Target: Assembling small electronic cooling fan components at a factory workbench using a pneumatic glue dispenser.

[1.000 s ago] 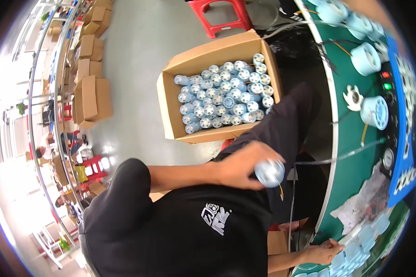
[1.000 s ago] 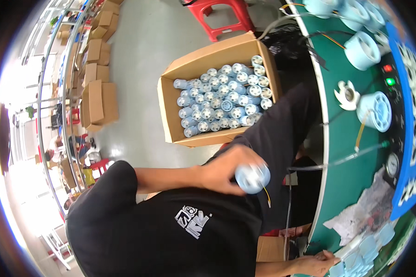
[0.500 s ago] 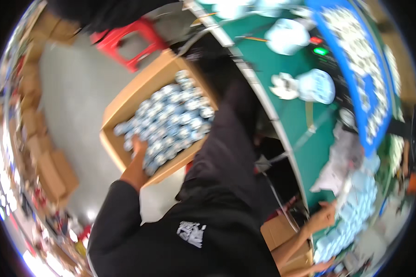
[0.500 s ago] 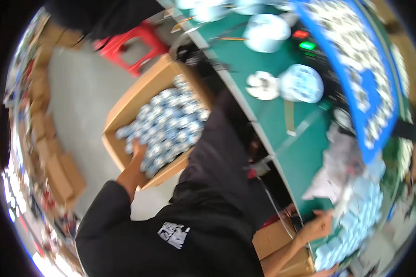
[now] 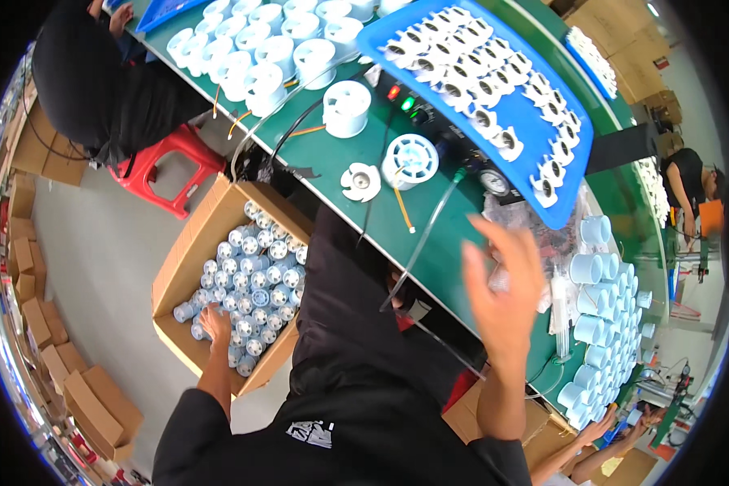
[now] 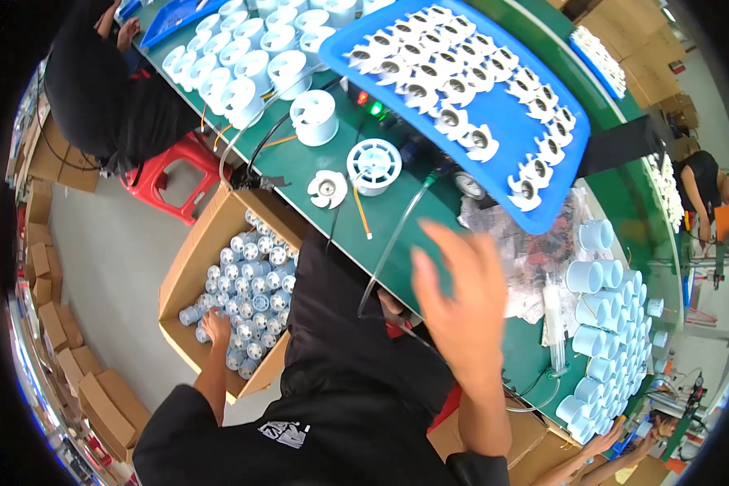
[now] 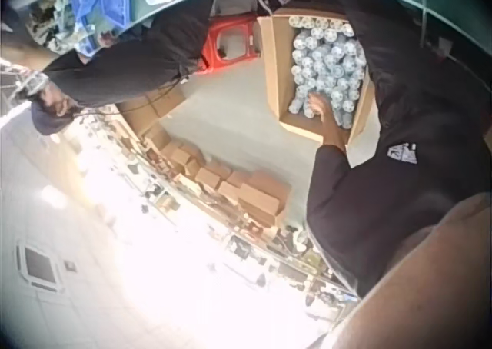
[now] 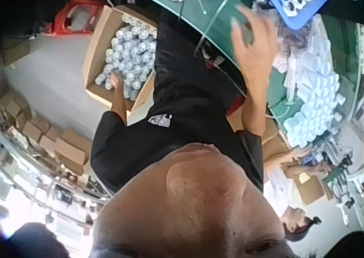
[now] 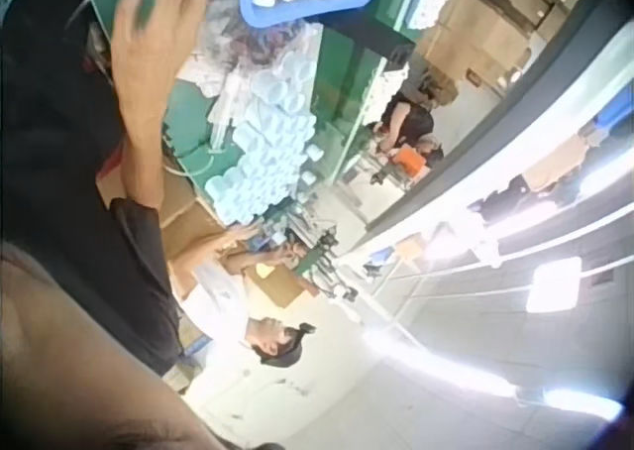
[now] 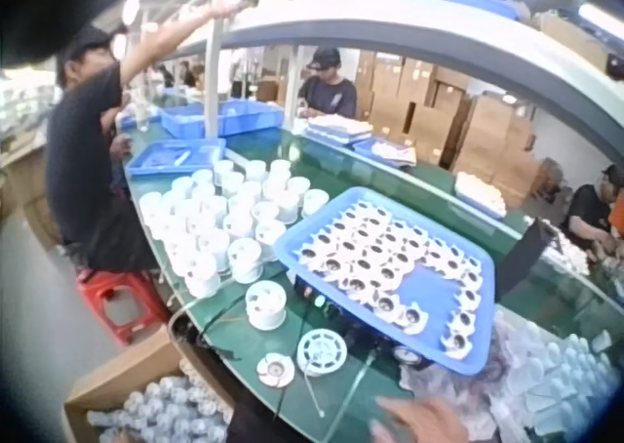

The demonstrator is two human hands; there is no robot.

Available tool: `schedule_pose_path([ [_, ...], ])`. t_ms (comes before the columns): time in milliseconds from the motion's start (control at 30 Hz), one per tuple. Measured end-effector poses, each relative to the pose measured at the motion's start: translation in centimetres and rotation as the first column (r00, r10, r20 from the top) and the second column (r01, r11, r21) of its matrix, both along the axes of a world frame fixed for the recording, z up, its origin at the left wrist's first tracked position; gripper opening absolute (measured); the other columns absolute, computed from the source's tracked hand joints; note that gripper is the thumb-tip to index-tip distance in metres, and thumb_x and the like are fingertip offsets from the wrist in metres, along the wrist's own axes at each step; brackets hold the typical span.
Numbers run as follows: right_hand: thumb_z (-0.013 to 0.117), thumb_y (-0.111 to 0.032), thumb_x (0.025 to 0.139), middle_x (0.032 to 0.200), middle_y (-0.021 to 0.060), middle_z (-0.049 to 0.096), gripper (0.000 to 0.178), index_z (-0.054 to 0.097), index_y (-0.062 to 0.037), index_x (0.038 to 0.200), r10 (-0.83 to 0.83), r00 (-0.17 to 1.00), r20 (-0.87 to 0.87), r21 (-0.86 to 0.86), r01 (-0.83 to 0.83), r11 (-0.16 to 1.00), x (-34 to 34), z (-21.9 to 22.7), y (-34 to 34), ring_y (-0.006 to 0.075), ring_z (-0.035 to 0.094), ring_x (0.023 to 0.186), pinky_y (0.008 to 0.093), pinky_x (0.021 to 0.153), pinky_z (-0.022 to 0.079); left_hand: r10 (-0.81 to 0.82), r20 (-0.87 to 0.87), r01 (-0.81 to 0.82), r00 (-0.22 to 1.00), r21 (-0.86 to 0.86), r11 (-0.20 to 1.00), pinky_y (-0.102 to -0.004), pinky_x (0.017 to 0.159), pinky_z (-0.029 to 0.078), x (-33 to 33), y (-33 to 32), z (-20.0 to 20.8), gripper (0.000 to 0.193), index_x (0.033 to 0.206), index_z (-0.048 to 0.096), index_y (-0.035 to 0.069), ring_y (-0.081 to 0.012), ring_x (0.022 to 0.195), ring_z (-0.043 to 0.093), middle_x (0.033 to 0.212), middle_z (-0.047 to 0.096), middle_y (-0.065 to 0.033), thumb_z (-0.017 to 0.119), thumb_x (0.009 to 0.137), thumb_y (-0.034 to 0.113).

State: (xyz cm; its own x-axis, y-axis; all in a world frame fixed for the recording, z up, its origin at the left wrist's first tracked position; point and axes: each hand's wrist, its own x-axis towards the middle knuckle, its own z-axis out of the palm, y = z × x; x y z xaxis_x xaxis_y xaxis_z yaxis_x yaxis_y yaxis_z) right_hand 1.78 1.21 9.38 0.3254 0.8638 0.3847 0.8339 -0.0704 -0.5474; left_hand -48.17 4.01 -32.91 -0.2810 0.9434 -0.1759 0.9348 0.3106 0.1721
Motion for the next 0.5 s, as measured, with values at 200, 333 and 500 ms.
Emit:
schedule_pose_path([
  [200,0.062,0.002,0.073,0.13,0.0164,0.047,0.063,0.047,-0.0087,0.133,0.341,0.821,0.458,-0.227,-0.263,0.938,-0.3,0.2,6.8,0.0309,0.045,0.118,0.0398,0.089,0.039,-0.345,0.445,0.094,0.826,0.494,0.864,-0.0404,0.094,0.038,15.7,4.3,19.3,0.039,0.119,0.051,0.003,-0.0319,0.108,0.047,0.115,0.053,-0.0148,0.058,0.081,-0.002],
  [333,0.067,-0.002,0.07,0.114,0.009,0.053,0.061,0.05,-0.0065,0.129,0.352,0.744,0.567,-0.251,-0.251,0.935,-0.4,-1.3,8.3,0.024,0.049,0.109,0.0395,0.089,0.036,-0.619,0.577,0.069,0.533,0.699,0.711,-0.0387,0.1,0.036,26.1,5.7,29.3,0.053,0.124,0.046,0.002,-0.0286,0.118,0.046,0.124,0.051,-0.0146,0.066,0.076,-0.003],
  [500,0.075,-0.008,0.061,0.105,0.0077,0.051,0.05,0.059,-0.005,0.108,0.318,0.735,0.598,-0.184,-0.26,0.948,0.7,-2.7,8.6,0.0226,0.05,0.104,0.0354,0.084,0.036,-0.8,0.402,0.409,0.445,0.704,0.581,-0.0425,0.104,0.032,33.7,9.1,35.3,0.066,0.128,0.043,0.004,-0.0348,0.119,0.044,0.128,0.049,-0.0156,0.075,0.071,0.006],
])
